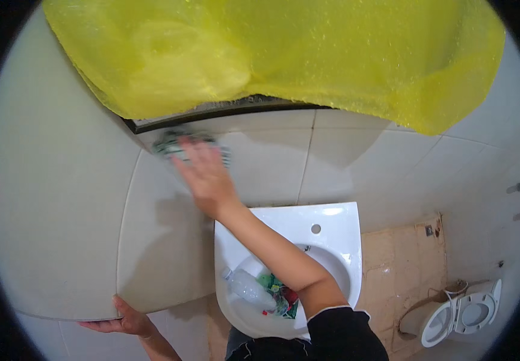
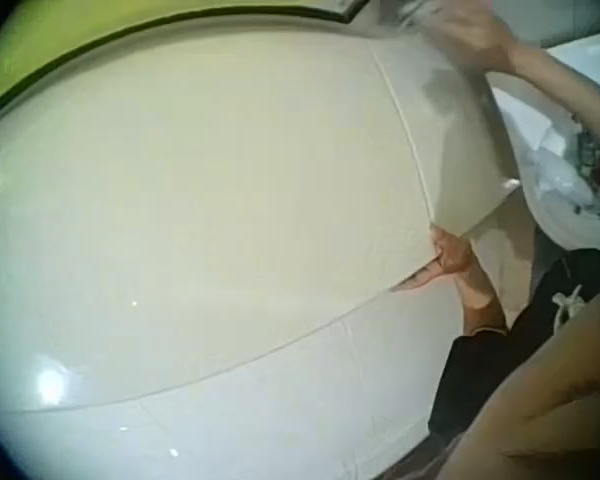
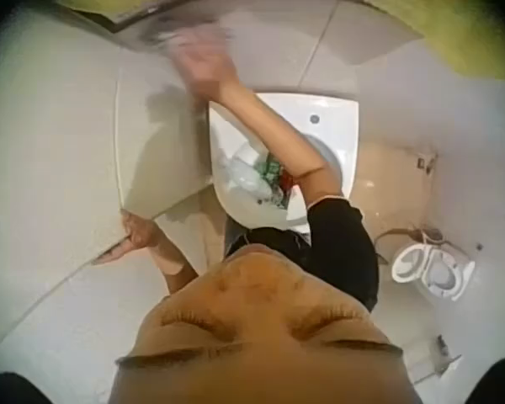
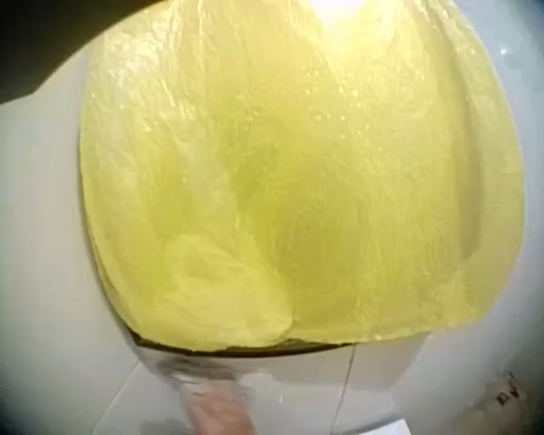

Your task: Cleaning bathroom sink, walls, and toilet using a cloth and tools.

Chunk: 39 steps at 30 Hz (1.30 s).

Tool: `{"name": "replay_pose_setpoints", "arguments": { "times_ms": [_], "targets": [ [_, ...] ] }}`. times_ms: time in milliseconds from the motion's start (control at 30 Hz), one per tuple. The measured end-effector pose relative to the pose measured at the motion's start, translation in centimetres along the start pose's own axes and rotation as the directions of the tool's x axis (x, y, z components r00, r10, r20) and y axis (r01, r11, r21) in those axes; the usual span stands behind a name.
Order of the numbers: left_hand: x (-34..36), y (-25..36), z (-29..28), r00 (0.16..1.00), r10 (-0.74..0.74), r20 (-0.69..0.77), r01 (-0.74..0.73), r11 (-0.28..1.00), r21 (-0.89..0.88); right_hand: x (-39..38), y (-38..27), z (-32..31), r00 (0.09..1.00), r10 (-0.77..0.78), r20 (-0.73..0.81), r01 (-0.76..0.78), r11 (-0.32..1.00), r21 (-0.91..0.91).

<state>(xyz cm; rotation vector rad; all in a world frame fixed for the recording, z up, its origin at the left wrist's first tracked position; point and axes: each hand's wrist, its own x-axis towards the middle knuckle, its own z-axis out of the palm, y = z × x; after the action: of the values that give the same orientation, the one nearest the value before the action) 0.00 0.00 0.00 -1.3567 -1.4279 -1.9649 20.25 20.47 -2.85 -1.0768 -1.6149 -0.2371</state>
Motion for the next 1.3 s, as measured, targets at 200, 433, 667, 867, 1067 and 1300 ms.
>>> {"name": "replay_pose_setpoints", "arguments": {
  "times_ms": [200,433,667,867,1067,1300],
  "targets": [
    [0.3,-0.5,-0.1,0.997,0.061,0.041,-0.062,0.998,0.015,-3.1,4.4,-1.4,0.81,-0.39,0.438,0.336,0.921,0.199],
    [0.2,-0.6,-0.7,0.989,0.133,0.061,-0.143,0.964,0.222,-12.7,13.8,-10.5,0.683,-0.09,0.725,0.109,0.994,0.021],
    [-0.2,-0.5,-0.4,0.998,0.064,0.009,-0.065,0.989,0.134,-19.2,15.0,-17.5,0.777,0.624,-0.081,-0.498,0.532,-0.684],
    [-0.6,-0.9,-0.5,0.999,0.029,-0.017,-0.028,0.998,0.058,-18.6,10.8,-9.7,0.835,0.323,0.446,-0.277,0.946,-0.167],
    [-0.6,-1.0,-0.7,0.999,0.036,0.009,-0.037,0.991,0.132,-9.3,7.1,-7.1,0.77,0.504,0.391,-0.516,0.852,-0.084],
    [-0.4,-1.1,-0.8,0.992,0.118,0.049,-0.125,0.974,0.189,-5.8,-0.7,2.3,0.897,0.141,0.42,-0.227,0.96,0.163]
  ]
}}
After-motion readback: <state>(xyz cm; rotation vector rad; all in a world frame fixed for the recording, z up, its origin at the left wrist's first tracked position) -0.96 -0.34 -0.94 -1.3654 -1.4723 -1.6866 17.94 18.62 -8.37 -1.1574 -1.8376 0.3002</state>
